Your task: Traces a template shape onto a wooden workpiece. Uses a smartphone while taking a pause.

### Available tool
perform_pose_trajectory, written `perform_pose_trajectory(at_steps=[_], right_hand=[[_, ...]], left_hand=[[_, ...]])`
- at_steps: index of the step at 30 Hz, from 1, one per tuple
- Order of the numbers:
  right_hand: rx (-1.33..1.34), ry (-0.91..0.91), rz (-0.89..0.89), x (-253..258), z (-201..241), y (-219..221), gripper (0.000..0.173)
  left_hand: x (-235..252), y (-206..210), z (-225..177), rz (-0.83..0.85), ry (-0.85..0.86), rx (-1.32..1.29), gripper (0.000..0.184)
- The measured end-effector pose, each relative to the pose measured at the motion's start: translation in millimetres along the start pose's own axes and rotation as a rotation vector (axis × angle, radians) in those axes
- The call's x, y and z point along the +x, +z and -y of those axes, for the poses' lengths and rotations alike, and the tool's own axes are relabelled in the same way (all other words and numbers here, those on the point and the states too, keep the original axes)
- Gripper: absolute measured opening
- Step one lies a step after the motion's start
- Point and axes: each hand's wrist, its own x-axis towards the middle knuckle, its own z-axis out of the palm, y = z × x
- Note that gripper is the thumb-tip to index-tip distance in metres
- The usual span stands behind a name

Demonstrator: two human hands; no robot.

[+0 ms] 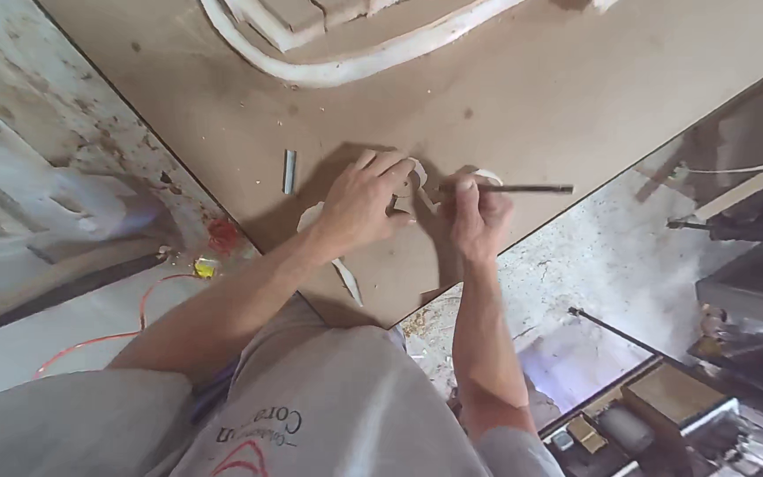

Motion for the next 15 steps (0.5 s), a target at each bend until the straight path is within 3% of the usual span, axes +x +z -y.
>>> perform_pose_trajectory(at_steps=[5, 15], right_hand=[[0.000, 0.052, 0.300, 26, -7, -11, 0.015], [-0.079, -0.008, 0.399, 24, -10, -16, 0.014]], left_hand=[[-1, -1, 4, -0.004, 0.018, -0.002, 0.075], [-4, 6, 11, -0.056, 0.036, -0.022, 0.074]])
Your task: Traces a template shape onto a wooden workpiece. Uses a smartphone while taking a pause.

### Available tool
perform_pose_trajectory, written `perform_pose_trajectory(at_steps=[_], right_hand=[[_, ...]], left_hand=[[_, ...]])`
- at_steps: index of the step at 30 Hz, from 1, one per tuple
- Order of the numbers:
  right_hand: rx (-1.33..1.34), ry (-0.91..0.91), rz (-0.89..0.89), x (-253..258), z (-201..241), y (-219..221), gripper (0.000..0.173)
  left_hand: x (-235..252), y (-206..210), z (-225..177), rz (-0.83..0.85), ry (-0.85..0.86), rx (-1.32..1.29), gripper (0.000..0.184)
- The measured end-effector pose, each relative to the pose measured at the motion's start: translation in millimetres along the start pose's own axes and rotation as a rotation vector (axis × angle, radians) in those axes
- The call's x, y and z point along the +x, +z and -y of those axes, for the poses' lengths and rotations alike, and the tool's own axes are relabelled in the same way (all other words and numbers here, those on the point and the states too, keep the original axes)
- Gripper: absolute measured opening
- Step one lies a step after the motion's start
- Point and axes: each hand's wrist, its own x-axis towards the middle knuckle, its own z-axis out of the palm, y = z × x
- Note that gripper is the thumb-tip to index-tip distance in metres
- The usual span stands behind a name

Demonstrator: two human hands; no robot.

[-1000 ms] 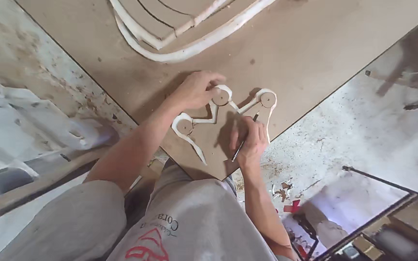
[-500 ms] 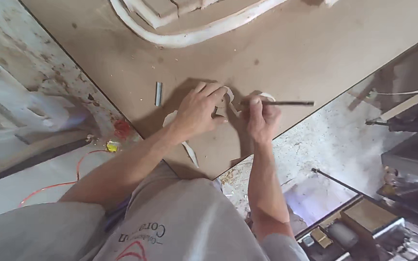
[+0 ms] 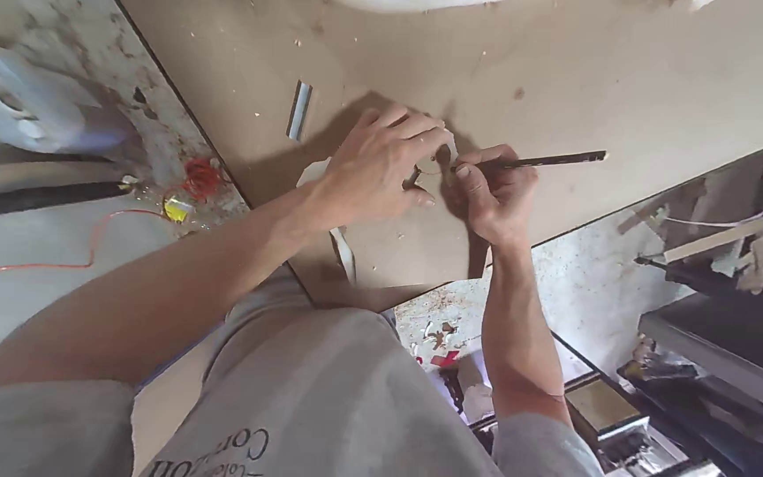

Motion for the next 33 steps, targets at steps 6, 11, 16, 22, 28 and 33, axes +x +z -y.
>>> perform_pose_trajectory(at_steps=[6, 11, 16, 22, 28, 33], right_hand=[[-0.038, -0.111, -0.005, 10, -13, 1, 0.012], [-0.046, -0.113, -0.043, 10, -14, 5, 0.013], [-0.068, -0.132, -0.049, 10, -15, 5, 0.015], [-0.105, -0.127, -0.049, 10, -14, 4, 0.016], [-0.017, -0.109, -0.082, 9, -13, 6, 0.012], [-0.001, -0.135, -0.092, 4, -9, 4, 0.013]], left_hand=[[0, 2, 0, -0.009, 0.001, 0.012, 0.073], [0, 0, -1, 0.000, -0.004, 0.016, 0.075], [0, 0, -1, 0.004, -0.008, 0.018, 0.075], [1, 0, -2, 0.003, -0.012, 0.012, 0.074], [1, 1, -1, 0.001, -0.010, 0.014, 0.075], [0, 2, 0, -0.004, -0.004, 0.015, 0.075]])
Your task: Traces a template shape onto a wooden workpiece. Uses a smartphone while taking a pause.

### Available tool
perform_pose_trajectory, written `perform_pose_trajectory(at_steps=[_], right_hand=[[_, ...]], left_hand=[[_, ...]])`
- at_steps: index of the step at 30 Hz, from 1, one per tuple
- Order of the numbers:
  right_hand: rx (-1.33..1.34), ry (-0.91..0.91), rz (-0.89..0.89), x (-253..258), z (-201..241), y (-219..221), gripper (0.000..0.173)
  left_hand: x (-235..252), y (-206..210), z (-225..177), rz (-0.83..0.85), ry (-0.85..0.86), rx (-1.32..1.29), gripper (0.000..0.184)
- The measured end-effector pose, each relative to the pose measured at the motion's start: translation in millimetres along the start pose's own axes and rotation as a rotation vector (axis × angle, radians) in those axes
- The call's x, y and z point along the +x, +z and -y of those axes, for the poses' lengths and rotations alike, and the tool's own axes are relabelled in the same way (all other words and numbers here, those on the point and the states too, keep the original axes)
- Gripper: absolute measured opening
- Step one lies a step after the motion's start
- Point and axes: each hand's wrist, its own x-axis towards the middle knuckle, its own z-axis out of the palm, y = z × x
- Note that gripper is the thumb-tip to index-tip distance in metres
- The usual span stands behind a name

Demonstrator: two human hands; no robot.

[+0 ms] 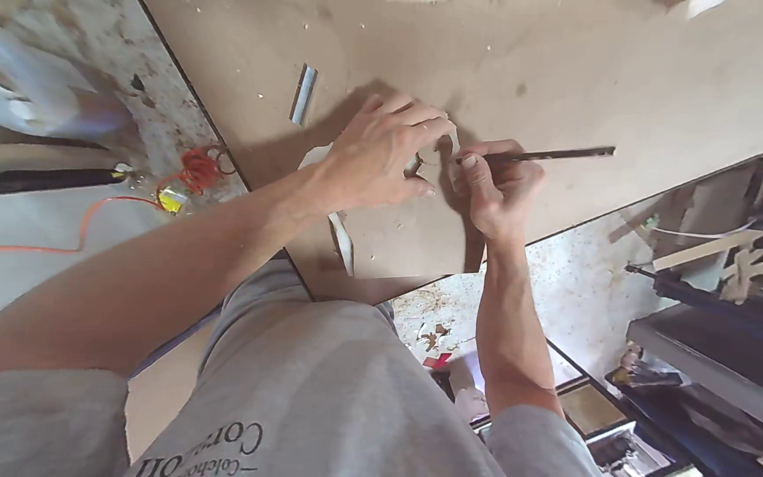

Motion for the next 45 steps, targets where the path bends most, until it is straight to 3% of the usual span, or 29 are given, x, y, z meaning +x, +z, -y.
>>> perform_pose_trajectory(at_steps=[7, 31, 35, 41, 45], right_hand=[[0.013, 0.116, 0.027, -8, 21, 20, 0.017], [-0.062, 0.092, 0.048, -2, 17, 23, 0.016], [0.014, -0.018, 0.047, 2, 4, 24, 0.012], [-0.019, 0.106, 0.084, -9, 16, 19, 0.015], [0.042, 0.007, -0.077, -3, 8, 23, 0.014]], left_hand=[[1, -3, -1, 0.017, -0.020, -0.012, 0.074], [1, -4, -3, 0.032, -0.017, -0.002, 0.072], [1, -3, -1, 0.025, -0.015, 0.001, 0.071], [1, -3, -2, 0.030, -0.017, 0.006, 0.071], [2, -4, -1, 0.027, -0.009, 0.017, 0.076]])
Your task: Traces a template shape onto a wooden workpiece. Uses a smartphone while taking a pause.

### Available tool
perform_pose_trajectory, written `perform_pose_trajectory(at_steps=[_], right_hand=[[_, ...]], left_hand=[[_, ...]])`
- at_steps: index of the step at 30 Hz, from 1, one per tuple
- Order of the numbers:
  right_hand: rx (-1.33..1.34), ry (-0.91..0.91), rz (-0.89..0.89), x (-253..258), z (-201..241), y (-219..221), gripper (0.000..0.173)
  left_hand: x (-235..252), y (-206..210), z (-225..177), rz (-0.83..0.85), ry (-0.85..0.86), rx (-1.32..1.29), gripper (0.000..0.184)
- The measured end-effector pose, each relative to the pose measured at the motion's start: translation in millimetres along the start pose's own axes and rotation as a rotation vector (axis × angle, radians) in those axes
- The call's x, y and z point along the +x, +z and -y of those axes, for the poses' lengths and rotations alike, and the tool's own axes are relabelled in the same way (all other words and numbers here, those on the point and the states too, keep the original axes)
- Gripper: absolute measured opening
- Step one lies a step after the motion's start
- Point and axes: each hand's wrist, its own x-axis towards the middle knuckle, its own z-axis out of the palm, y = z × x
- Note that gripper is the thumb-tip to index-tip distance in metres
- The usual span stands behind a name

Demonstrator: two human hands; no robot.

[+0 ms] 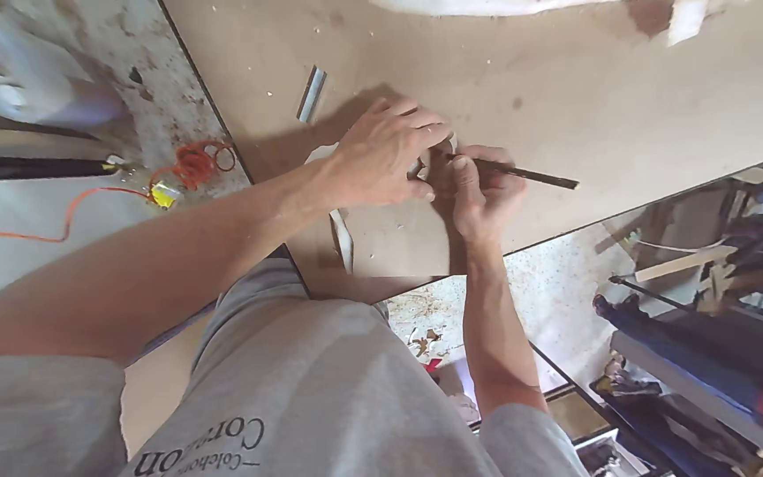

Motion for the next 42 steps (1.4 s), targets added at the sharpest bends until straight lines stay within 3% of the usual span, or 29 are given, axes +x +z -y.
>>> perform_pose_trajectory(at_steps=[4, 7, 10, 12, 15, 20, 24, 27, 32, 38, 42], right_hand=[[0.093, -0.036, -0.069, 1, -2, -3, 0.013], [0.049, 0.020, -0.026, -6, 5, -3, 0.016], [0.025, 0.038, -0.030, -6, 10, -1, 0.016], [0.006, 0.017, -0.050, -6, 11, 0, 0.017], [-0.053, -0.080, -0.081, -15, 11, 4, 0.020], [0.036, -0.180, 0.052, -19, 32, 42, 0.019], [0.111, -0.136, 0.118, -16, 20, 57, 0.014], [0.126, -0.135, 0.119, -22, 17, 56, 0.015], [0.183, -0.110, 0.155, -18, 17, 57, 0.014], [0.126, 0.095, 0.369, 0, 31, 48, 0.015], [0.055, -0.054, 0.548, 23, 26, 57, 0.014]], left_hand=[[13, -12, 7, 0.056, -0.005, -0.138, 0.068], [18, -34, 14, 0.161, -0.133, -0.548, 0.061], [12, -51, 31, 0.035, -0.181, -0.809, 0.064], [-10, -66, 40, -0.108, -0.175, -0.589, 0.060], [-73, -63, 34, -0.320, -0.331, -0.261, 0.061], [-152, 11, -11, -0.536, -0.530, -0.207, 0.077], [-146, 48, -24, -0.592, -0.560, -0.214, 0.091], [-138, 65, -30, -0.654, -0.576, -0.214, 0.084], [-127, 76, -27, -0.801, -0.587, -0.192, 0.071], [-120, 74, -32, -0.760, -0.677, -0.131, 0.084], [-120, 76, -30, -0.773, -0.668, -0.121, 0.073]])
